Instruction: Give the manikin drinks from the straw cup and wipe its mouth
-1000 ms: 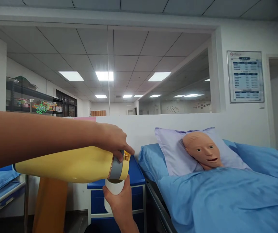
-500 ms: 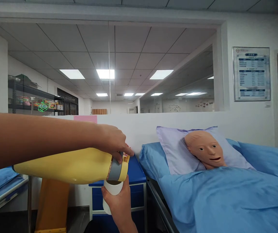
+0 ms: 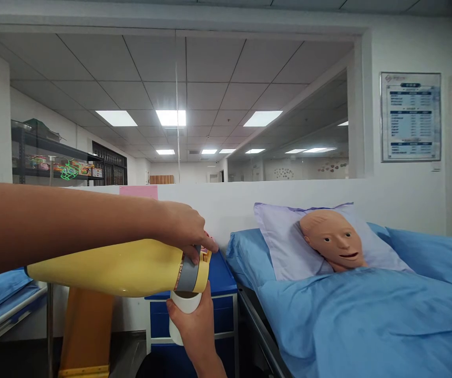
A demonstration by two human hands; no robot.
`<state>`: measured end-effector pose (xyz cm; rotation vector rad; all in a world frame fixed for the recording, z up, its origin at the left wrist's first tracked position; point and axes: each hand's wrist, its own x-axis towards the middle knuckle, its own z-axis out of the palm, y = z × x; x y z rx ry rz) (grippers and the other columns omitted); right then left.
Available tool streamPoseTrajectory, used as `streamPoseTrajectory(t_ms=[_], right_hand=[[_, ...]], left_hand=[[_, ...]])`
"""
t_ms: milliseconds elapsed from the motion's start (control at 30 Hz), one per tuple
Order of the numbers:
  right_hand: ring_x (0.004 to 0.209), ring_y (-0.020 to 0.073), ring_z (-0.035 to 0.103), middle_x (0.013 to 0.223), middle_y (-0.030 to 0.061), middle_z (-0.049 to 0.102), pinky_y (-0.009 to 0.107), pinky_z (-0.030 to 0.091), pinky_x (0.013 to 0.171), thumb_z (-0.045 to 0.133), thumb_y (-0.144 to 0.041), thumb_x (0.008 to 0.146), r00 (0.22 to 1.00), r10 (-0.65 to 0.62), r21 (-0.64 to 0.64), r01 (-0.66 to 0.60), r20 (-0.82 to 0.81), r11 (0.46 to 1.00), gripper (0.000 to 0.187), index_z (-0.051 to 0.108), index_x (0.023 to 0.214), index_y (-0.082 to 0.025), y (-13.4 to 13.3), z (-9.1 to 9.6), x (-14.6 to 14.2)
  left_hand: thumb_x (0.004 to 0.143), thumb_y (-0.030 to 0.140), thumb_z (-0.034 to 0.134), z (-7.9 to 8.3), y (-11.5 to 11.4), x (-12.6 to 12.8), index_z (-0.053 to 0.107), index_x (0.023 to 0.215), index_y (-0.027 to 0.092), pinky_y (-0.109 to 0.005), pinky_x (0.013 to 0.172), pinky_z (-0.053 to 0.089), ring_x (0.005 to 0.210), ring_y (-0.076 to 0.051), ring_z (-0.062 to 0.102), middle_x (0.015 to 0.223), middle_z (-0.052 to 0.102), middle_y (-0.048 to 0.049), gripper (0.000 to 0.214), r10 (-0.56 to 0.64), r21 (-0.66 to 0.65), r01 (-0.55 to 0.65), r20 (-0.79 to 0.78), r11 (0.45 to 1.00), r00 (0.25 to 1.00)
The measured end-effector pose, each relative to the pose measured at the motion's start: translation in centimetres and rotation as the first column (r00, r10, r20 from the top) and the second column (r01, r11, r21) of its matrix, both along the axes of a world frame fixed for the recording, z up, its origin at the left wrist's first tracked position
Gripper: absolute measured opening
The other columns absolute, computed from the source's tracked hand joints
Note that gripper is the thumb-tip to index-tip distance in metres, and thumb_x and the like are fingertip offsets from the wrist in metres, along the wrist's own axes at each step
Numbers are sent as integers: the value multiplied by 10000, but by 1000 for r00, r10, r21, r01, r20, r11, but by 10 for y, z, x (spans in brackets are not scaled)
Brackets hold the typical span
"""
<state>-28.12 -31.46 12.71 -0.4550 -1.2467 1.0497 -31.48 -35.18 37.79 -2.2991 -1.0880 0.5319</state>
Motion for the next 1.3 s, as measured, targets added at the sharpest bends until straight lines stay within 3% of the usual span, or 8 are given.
streamPoseTrajectory(t_ms=[267, 533, 867, 1000, 1100, 1200, 1300], right_hand=[[758, 208, 686, 882, 20, 733, 308, 547, 698, 749, -233, 591, 1000, -3, 9, 3, -10, 1000, 497, 569, 1053, -205, 1, -2, -1], [769, 214, 692, 901, 20, 736, 316, 546, 720, 752, -248, 607, 1000, -8, 15, 8, -3, 1000, 499, 571, 1070, -213, 3, -5, -2], [773, 224, 695, 912, 28, 735, 312, 548, 706, 753, -221, 586, 998, -53, 21, 53, 35, 998, 534, 564, 1085, -220, 12, -11, 0], [720, 204, 661, 836, 5, 714, 299, 527, 685, 742, -237, 587, 994, -40, 14, 38, 101, 999, 463, 568, 1016, -211, 26, -26, -5], [718, 199, 638, 806, -11, 689, 305, 512, 695, 745, -258, 597, 982, -85, -86, 101, 170, 991, 496, 558, 1055, -212, 43, -49, -7], [763, 210, 642, 846, -4, 685, 318, 508, 730, 745, -272, 608, 970, -116, -160, 152, 213, 975, 518, 554, 1086, -219, 64, -80, -6], [761, 218, 652, 847, 4, 688, 325, 519, 734, 741, -292, 619, 966, -146, -235, 196, 213, 952, 516, 557, 1095, -217, 86, -111, -4]], left_hand=[[771, 399, 723, -4, 0, -2, 691, 1099, 399, -313, 587, 309, 558, -189, 532, 570, 628, -10, 330, 30, -3, -30, 52, 1000, 998], [844, 411, 655, -6, 2, -1, 609, 1258, 401, -304, 564, 296, 546, -180, 510, 665, 686, -25, 417, 19, -5, -20, -107, 1000, 994], [876, 415, 604, -12, 10, -7, 584, 1286, 411, -292, 549, 287, 572, -173, 539, 690, 677, -23, 410, 32, -44, -35, -83, 998, 996], [915, 457, 531, -24, 29, -46, 540, 1344, 386, -270, 564, 314, 629, -172, 586, 780, 706, -42, 434, 6, -42, -5, 28, 999, 1000], [940, 499, 463, -42, 56, -96, 471, 1406, 378, -252, 643, 382, 782, -187, 640, 967, 731, -62, 482, 81, 32, -94, 279, 995, 957], [925, 567, 442, -70, 92, -150, 428, 1441, 326, -266, 667, 416, 775, -199, 634, 920, 726, -43, 570, 144, 156, -291, 600, 944, 787], [905, 592, 453, -107, 135, -195, 424, 1434, 253, -288, 658, 423, 697, -197, 600, 750, 670, -12, 630, 49, 279, -476, 822, 834, 568]])
